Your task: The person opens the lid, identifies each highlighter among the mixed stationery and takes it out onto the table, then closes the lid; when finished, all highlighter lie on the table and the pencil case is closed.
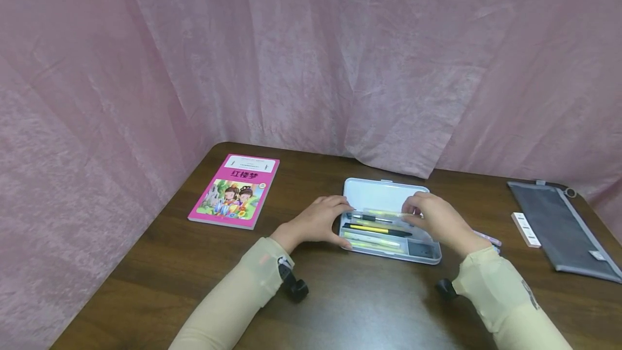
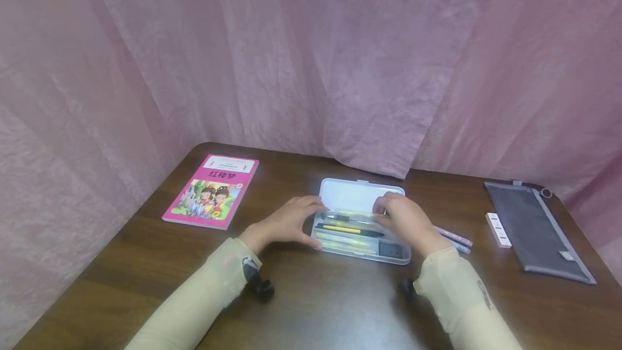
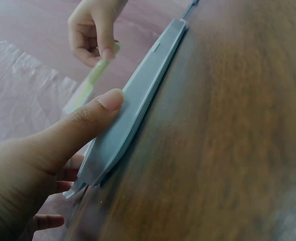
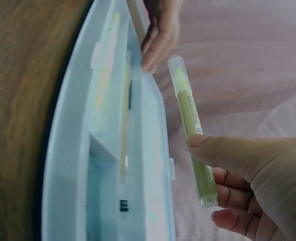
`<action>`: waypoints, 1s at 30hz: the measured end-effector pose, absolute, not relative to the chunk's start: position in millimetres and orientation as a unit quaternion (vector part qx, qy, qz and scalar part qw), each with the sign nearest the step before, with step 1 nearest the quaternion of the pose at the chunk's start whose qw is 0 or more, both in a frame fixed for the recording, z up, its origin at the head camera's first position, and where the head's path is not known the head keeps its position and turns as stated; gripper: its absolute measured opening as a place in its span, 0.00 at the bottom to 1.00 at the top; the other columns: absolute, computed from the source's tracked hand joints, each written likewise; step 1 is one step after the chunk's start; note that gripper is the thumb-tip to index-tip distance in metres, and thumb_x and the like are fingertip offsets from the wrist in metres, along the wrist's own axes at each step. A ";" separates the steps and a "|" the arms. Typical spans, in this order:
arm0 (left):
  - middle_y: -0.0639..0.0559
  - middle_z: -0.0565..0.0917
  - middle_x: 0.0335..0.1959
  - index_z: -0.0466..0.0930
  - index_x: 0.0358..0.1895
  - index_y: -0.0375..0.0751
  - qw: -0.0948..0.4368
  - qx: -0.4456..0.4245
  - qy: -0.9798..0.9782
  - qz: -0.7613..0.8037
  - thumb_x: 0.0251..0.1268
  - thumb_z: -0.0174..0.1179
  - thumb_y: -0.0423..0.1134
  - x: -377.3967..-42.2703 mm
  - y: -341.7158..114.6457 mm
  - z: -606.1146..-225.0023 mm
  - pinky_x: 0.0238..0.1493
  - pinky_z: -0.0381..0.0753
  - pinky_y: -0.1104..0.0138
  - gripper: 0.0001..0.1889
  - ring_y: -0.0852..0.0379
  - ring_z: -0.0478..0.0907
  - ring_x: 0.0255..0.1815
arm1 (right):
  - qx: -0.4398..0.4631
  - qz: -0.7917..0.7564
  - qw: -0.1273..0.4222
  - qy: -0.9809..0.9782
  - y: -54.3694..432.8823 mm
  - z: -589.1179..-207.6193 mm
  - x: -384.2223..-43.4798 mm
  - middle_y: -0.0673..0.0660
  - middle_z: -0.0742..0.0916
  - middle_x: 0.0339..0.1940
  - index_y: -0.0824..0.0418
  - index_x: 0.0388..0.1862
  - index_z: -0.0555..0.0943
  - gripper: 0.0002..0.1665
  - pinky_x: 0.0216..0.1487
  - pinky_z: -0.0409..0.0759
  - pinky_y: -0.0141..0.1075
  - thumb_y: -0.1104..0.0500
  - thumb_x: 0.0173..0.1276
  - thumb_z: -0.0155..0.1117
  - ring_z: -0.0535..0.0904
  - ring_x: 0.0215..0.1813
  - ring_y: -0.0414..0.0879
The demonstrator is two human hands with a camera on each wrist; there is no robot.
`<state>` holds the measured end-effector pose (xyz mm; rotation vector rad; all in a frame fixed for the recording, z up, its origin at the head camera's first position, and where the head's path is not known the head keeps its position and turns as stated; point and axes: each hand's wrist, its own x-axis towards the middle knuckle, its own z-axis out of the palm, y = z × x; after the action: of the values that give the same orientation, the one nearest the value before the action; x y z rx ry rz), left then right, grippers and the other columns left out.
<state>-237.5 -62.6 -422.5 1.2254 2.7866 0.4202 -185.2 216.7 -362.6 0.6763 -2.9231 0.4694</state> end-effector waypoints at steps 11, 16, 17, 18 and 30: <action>0.53 0.69 0.69 0.70 0.66 0.48 0.036 0.398 0.906 0.140 0.44 0.67 0.70 -239.5 -62.3 -422.6 0.74 0.60 0.57 0.47 0.56 0.61 0.73 | 0.212 0.154 0.080 -0.962 229.0 -343.8 -173.7 0.49 0.83 0.31 0.55 0.33 0.83 0.03 0.36 0.77 0.40 0.59 0.60 0.69 0.77 0.34 0.42; 0.53 0.69 0.69 0.70 0.66 0.48 0.039 0.396 0.907 0.139 0.43 0.67 0.70 -239.5 -61.7 -422.9 0.74 0.60 0.57 0.47 0.56 0.61 0.73 | 0.220 0.149 0.107 -0.958 237.1 -340.8 -168.6 0.49 0.82 0.29 0.56 0.32 0.83 0.04 0.35 0.77 0.39 0.60 0.59 0.70 0.76 0.33 0.42; 0.53 0.69 0.69 0.70 0.66 0.48 0.039 0.395 0.907 0.140 0.43 0.67 0.70 -239.5 -61.6 -423.0 0.74 0.60 0.57 0.47 0.56 0.61 0.73 | 0.221 0.149 0.113 -0.957 238.9 -340.5 -167.4 0.48 0.82 0.29 0.56 0.32 0.83 0.04 0.35 0.77 0.39 0.60 0.58 0.71 0.76 0.33 0.42; 0.53 0.69 0.69 0.70 0.66 0.48 0.039 0.396 0.907 0.140 0.43 0.67 0.70 -239.4 -61.5 -423.0 0.74 0.60 0.57 0.47 0.56 0.61 0.73 | 0.221 0.150 0.117 -0.957 240.6 -340.2 -166.1 0.48 0.82 0.29 0.55 0.32 0.83 0.04 0.35 0.77 0.39 0.60 0.58 0.71 0.76 0.33 0.42; 0.52 0.69 0.68 0.70 0.66 0.48 0.033 0.397 0.908 0.131 0.43 0.67 0.70 -237.0 -62.2 -422.3 0.74 0.60 0.56 0.47 0.55 0.62 0.73 | 0.182 0.153 0.133 -0.962 261.2 -338.3 -149.5 0.47 0.82 0.29 0.56 0.33 0.84 0.07 0.32 0.75 0.36 0.61 0.54 0.73 0.74 0.32 0.40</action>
<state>-237.0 -62.2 -422.3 1.2215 2.7945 0.4024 -149.5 261.2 -338.3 0.5291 -2.7910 0.4431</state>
